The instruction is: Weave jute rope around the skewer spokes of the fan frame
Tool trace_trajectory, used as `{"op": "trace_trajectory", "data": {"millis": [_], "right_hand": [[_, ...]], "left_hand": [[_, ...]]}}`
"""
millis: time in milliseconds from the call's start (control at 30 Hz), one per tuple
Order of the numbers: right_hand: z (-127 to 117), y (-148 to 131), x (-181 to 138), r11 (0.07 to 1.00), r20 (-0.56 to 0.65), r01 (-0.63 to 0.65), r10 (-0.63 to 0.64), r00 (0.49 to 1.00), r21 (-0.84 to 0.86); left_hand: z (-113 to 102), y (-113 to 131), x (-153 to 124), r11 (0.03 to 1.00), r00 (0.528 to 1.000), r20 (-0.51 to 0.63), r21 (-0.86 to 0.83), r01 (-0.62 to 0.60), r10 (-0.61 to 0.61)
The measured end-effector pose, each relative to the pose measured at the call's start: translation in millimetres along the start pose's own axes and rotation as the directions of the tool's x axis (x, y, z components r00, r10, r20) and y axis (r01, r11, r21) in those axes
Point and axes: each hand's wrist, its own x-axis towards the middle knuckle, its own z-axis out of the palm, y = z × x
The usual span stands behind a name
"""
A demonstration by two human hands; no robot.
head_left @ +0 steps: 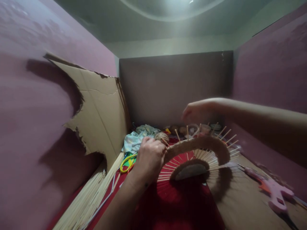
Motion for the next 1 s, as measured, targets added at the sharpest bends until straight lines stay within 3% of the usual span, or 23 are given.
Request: {"op": "trace_trajectory", "data": {"millis": [33,67,100,133,200,300,500,567,733,1000], "right_hand": [[10,-4,-2,1.000,0.151,-0.014,0.012,0.988,0.014],[20,-8,-3,0.996,0.400,-0.029,-0.008,0.917,0.087],[29,-12,-3,0.986,0.581,-0.048,-0.055,0.812,0.160],[36,-15,-3,0.971,0.646,-0.058,-0.108,0.756,0.230],[47,-21,-3,0.949,0.707,-0.072,-0.176,0.685,0.305],[51,-24,-5,0.955,0.717,-0.053,-0.182,0.673,0.292],[46,-22,-8,1.000,0.854,-0.018,-0.010,0.520,0.023],[44,-21,-7,0.999,0.845,-0.036,0.015,0.535,0.004],[29,-16,-1,0.993,0.753,-0.095,0.009,0.658,0.072],[0,-24,4,0.985,0.560,0.079,-0.151,0.814,0.150]], "left_hand": [[0,0,0,1.000,1.000,-0.002,0.006,-0.003,0.003],[0,0,-1,1.000,1.000,-0.007,0.008,-0.006,0.006],[0,0,-1,1.000,1.000,-0.013,0.008,-0.007,0.007],[0,0,-1,1.000,1.000,-0.017,0.008,-0.009,0.009],[0,1,-2,1.000,0.999,-0.027,0.006,-0.016,0.016],[0,3,-5,0.999,0.998,-0.048,-0.006,-0.033,0.032],[1,4,-7,0.998,0.996,-0.073,-0.014,-0.055,0.054],[1,3,-7,0.999,0.996,-0.079,-0.004,-0.052,0.052],[1,2,-4,0.999,0.998,-0.050,0.036,-0.037,0.038],[5,-1,0,0.999,0.998,-0.054,0.028,-0.019,0.021]]}}
